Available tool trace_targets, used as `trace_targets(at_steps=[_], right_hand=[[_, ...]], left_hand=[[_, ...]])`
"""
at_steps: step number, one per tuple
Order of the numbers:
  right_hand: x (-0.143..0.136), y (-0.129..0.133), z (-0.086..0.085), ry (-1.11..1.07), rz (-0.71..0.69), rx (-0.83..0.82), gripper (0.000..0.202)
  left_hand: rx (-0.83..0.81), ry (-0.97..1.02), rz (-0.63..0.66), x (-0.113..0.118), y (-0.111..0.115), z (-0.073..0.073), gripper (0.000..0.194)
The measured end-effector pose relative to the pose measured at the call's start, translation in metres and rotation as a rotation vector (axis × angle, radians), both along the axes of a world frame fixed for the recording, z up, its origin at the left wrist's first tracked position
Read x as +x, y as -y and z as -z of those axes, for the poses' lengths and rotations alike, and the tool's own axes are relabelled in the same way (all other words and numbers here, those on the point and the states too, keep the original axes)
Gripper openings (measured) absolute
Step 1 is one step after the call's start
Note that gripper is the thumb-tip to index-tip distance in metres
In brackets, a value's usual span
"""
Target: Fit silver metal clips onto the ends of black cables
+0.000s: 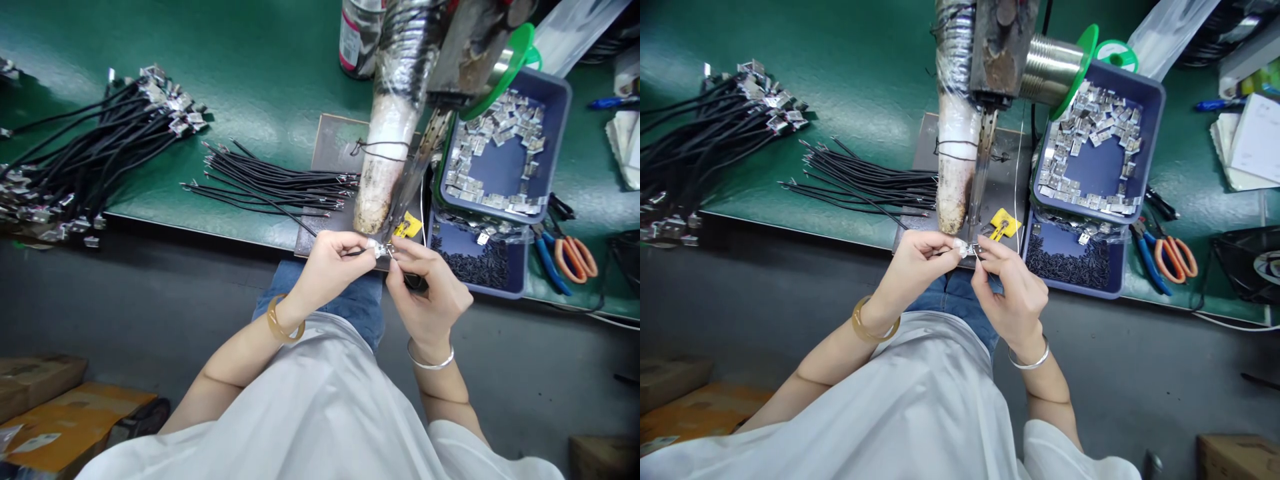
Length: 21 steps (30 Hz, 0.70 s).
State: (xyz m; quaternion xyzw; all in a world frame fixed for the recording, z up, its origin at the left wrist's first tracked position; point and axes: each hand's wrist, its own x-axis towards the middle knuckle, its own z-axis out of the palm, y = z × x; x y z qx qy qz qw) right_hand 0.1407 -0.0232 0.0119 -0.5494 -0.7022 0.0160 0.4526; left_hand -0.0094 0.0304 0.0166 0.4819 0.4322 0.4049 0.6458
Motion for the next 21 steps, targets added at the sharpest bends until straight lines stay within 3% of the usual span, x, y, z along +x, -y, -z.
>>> trace_targets(at_steps=[12, 21], right_hand=[[-0.0025, -0.0028, -0.0049, 0.005, -0.019, 0.03, 0.021], [0.0013, -0.0009, -0.0009, 0.01, -0.002, 0.003, 0.016]], left_hand=[[0.032, -0.041, -0.054, -0.0009, 0.0003, -0.0071, 0.011], [0.045, -0.065, 0.018, -0.0012, 0.0008, 0.0004, 0.013]])
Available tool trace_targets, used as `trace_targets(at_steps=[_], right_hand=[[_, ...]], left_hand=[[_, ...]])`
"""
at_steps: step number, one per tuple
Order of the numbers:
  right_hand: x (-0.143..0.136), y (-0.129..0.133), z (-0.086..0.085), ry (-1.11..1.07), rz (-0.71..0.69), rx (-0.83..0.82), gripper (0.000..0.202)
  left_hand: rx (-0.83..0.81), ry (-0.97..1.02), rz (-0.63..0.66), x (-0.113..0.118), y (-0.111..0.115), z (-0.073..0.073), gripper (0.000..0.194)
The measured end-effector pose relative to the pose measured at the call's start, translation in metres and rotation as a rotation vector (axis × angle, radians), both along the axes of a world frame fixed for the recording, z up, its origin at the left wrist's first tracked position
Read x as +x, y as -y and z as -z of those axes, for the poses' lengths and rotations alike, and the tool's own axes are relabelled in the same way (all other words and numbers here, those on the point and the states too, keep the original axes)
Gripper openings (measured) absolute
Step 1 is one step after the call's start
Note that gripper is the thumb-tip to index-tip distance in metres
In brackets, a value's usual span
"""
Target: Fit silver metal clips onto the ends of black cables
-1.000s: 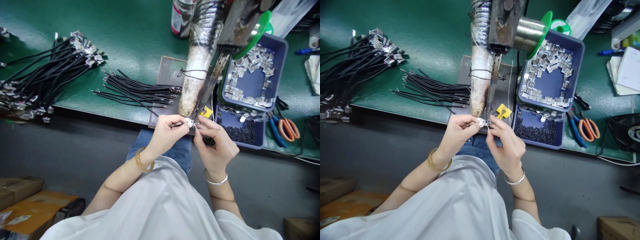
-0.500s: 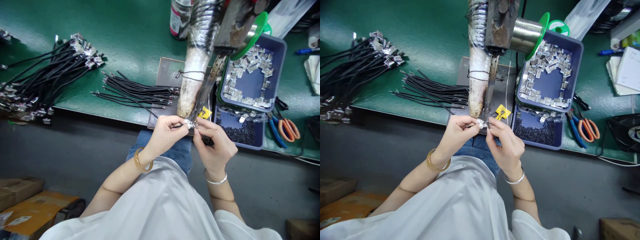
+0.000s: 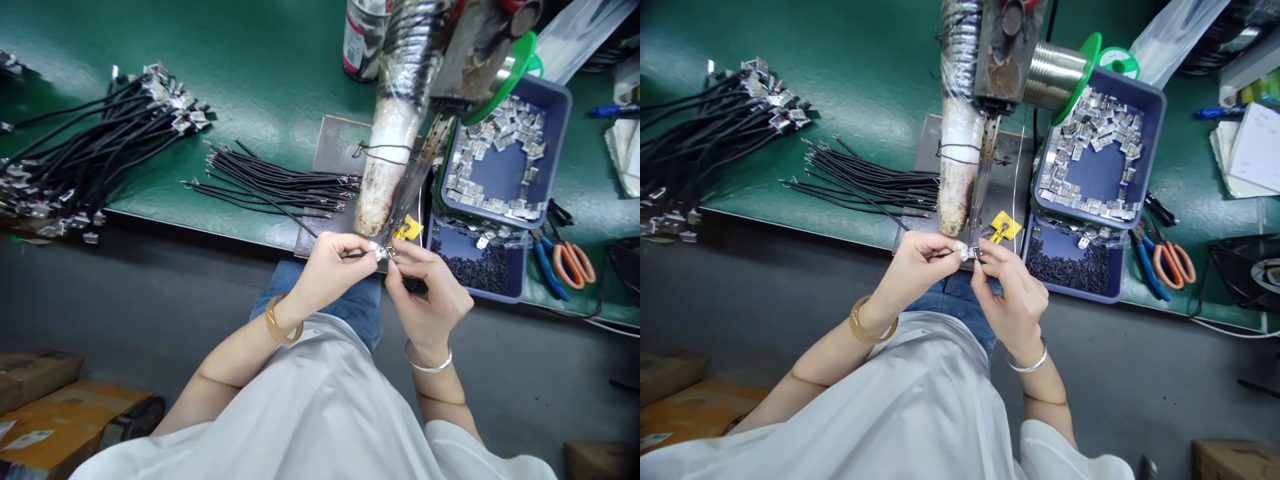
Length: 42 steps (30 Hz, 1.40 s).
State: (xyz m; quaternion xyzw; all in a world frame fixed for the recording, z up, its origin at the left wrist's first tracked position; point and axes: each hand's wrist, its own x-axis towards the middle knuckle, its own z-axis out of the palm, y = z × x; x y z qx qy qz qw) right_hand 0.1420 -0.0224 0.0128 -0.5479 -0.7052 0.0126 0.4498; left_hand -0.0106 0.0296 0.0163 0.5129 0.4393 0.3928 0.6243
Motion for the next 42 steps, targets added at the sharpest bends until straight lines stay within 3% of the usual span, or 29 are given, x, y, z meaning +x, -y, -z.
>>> trace_targets(at_steps=[11, 18, 24, 27, 29, 31, 34, 37, 40, 42], right_hand=[[-0.003, -0.001, -0.003, 0.018, 0.013, 0.014, 0.017], [-0.001, 0.002, 0.001, 0.072, -0.021, 0.037, 0.019], [0.0, 0.005, 0.002, 0.046, 0.04, 0.053, 0.015], [0.003, 0.005, 0.001, -0.114, 0.099, -0.099, 0.009], [0.005, 0.004, -0.001, -0.25, 0.053, -0.282, 0.009], [0.005, 0.002, -0.003, -0.351, -0.038, -0.398, 0.01], [0.005, 0.003, -0.004, -0.277, -0.113, -0.262, 0.007], [0.007, 0.01, -0.005, -0.002, -0.036, -0.032, 0.01], [0.008, 0.019, -0.01, 0.09, 0.089, -0.012, 0.015], [0.005, 0.023, -0.014, 0.122, 0.082, -0.049, 0.019]], left_hand=[[0.063, -0.012, -0.084, 0.002, 0.003, -0.009, 0.01], [0.021, 0.032, 0.026, -0.001, 0.001, 0.001, 0.015], [0.045, -0.011, 0.062, -0.002, 0.006, -0.002, 0.017], [0.259, -0.131, 0.047, -0.003, 0.014, -0.002, 0.016], [0.474, -0.19, 0.033, -0.004, 0.02, -0.001, 0.016], [0.571, -0.192, 0.015, -0.007, 0.023, 0.001, 0.013], [0.356, -0.07, 0.066, -0.012, 0.024, 0.002, 0.007], [0.049, 0.083, 0.168, -0.016, 0.023, 0.0, 0.015], [0.022, 0.072, 0.137, -0.017, 0.024, 0.0, 0.017], [0.091, 0.019, 0.108, -0.017, 0.027, 0.003, 0.017]])
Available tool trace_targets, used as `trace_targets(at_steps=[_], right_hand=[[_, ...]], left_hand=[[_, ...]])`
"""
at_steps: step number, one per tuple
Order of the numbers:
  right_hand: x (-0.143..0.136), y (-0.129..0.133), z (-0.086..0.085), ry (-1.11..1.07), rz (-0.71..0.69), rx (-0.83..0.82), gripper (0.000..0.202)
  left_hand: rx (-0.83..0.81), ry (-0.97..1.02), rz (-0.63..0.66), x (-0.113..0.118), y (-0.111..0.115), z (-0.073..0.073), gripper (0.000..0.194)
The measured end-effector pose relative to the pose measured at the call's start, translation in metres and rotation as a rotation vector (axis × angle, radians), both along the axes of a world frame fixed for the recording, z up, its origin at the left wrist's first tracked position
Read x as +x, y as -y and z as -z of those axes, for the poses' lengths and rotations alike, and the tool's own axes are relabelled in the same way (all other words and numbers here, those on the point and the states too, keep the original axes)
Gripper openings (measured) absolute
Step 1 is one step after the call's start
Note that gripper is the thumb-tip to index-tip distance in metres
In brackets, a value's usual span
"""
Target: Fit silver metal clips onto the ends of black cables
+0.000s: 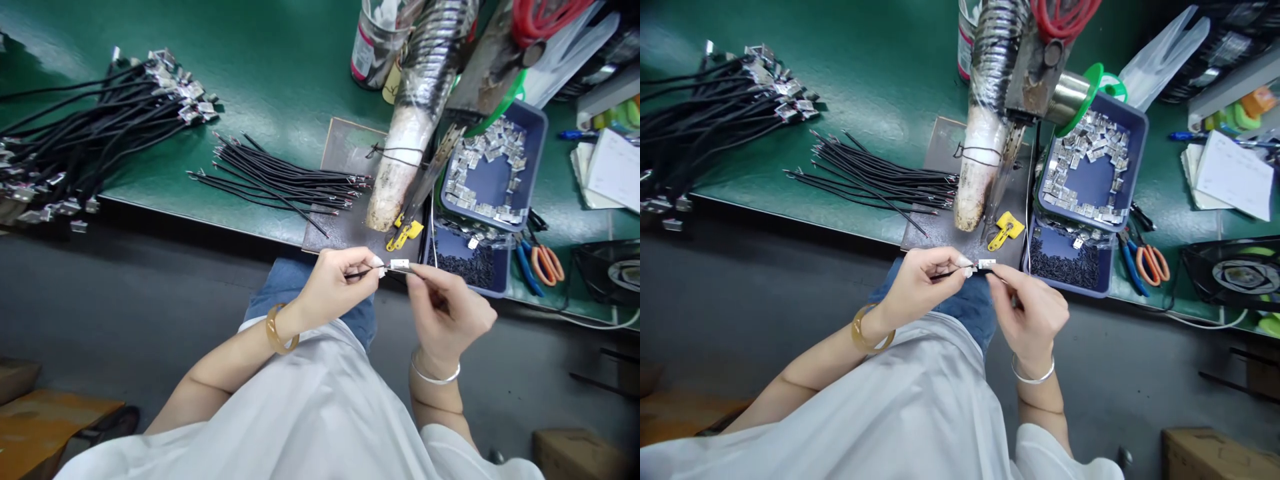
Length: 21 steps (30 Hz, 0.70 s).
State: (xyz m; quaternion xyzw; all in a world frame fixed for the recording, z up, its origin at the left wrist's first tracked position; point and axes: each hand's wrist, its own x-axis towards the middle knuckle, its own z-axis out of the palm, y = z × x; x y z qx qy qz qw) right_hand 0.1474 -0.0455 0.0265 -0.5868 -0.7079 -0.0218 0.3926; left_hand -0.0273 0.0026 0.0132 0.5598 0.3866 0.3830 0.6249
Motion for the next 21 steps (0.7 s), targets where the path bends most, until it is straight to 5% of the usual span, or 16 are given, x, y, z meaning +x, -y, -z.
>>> trace_targets(at_steps=[5, 10, 17, 21], right_hand=[[-0.013, -0.003, 0.002, -0.068, -0.03, -0.116, 0.002], [-0.019, -0.006, 0.014, -0.589, -0.037, -0.343, 0.018], [-0.014, -0.007, 0.017, -0.762, 0.029, 0.141, 0.016], [-0.011, -0.008, 0.019, -0.579, 0.086, 0.186, 0.024]], left_hand=[[0.09, -0.062, -0.016, 0.002, 0.006, 0.005, 0.016], [-0.201, 0.23, 0.061, 0.006, 0.002, -0.001, 0.028], [-0.28, 0.256, -0.006, 0.009, -0.006, 0.0, 0.028], [-0.216, 0.225, -0.04, 0.01, -0.01, 0.004, 0.025]])
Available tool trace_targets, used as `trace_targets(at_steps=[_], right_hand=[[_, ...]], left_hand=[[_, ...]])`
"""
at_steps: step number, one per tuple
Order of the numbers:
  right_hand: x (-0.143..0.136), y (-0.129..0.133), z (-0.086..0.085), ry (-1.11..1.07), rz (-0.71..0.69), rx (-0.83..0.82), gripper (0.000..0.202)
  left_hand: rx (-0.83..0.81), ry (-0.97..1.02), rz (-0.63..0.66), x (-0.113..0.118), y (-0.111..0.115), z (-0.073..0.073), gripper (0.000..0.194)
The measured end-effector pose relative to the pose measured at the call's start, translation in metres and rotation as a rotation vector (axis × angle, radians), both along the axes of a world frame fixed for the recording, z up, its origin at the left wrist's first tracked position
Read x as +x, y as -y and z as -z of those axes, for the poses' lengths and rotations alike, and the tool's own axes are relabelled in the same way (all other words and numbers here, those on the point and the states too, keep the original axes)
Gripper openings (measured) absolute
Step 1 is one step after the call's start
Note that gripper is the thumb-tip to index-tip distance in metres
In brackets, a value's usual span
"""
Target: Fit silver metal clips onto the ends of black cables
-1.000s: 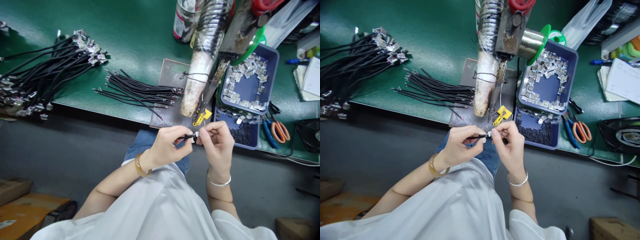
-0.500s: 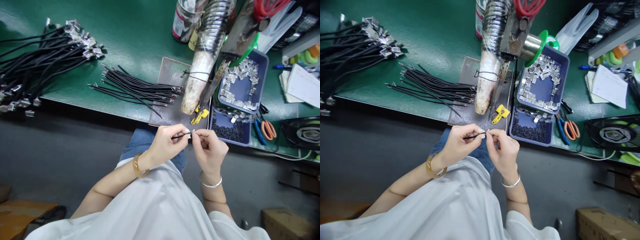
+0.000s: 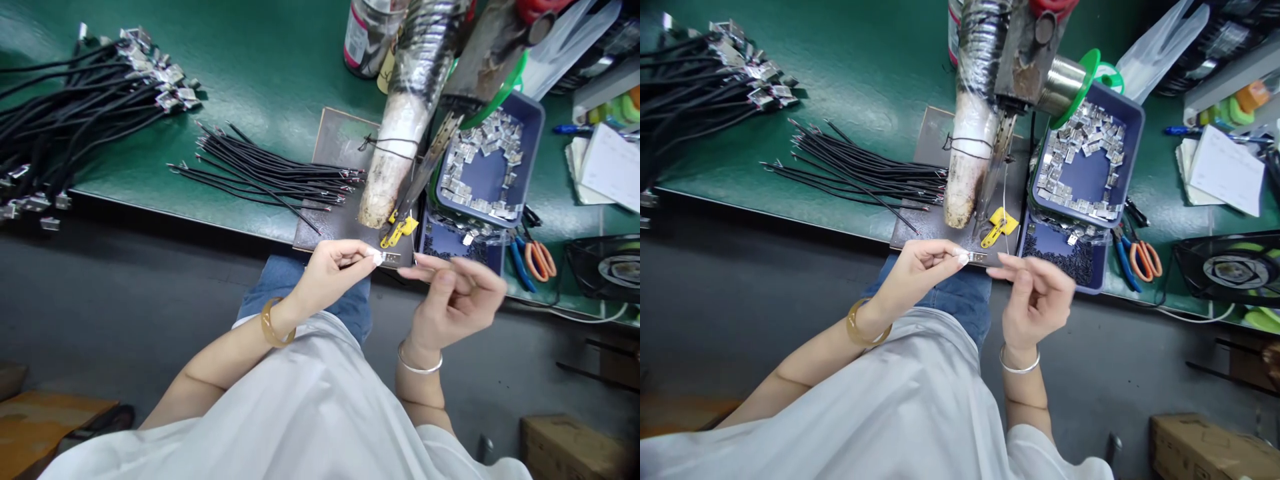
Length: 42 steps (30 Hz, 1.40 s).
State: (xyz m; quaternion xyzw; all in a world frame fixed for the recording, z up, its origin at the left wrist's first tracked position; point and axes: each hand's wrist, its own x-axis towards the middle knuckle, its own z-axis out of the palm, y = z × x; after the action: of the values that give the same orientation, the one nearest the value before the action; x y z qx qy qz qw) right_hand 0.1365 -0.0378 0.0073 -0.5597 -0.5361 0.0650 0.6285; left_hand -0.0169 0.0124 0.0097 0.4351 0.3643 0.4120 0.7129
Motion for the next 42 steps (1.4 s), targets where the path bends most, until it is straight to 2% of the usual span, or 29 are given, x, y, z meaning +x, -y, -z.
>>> trace_targets(at_steps=[4, 7, 14, 21, 25, 30, 36, 39, 42], right_hand=[[-0.001, -0.001, 0.006, 0.339, -0.044, -0.05, 0.021], [-0.003, -0.004, 0.01, 0.413, -0.079, -0.076, 0.02], [-0.001, -0.013, 0.012, 0.369, -0.132, -0.079, 0.018], [-0.004, -0.016, 0.005, 0.416, -0.082, -0.05, 0.021], [-0.004, -0.015, 0.003, 0.442, -0.103, -0.045, 0.022], [0.0, -0.012, 0.005, 0.452, -0.163, -0.043, 0.022], [-0.002, -0.015, 0.005, 0.42, -0.166, -0.07, 0.021], [-0.001, -0.013, 0.007, 0.344, -0.16, -0.102, 0.018], [0.016, 0.004, 0.001, 0.193, -0.11, -0.206, 0.008]], left_hand=[[0.053, -0.028, -0.044, 0.004, -0.003, 0.004, 0.019], [0.079, -0.087, -0.103, 0.008, -0.004, 0.005, 0.016], [0.105, -0.179, -0.182, 0.013, -0.01, 0.001, 0.011], [0.132, -0.241, -0.188, 0.012, -0.01, -0.005, 0.013], [0.137, -0.261, -0.189, 0.011, -0.01, -0.009, 0.014], [0.079, -0.248, -0.162, 0.009, -0.01, -0.008, 0.013], [0.094, -0.27, -0.173, 0.011, -0.011, -0.005, 0.016], [0.113, -0.287, -0.149, 0.011, -0.01, -0.005, 0.016], [0.169, -0.365, -0.024, -0.002, -0.005, -0.011, 0.014]])
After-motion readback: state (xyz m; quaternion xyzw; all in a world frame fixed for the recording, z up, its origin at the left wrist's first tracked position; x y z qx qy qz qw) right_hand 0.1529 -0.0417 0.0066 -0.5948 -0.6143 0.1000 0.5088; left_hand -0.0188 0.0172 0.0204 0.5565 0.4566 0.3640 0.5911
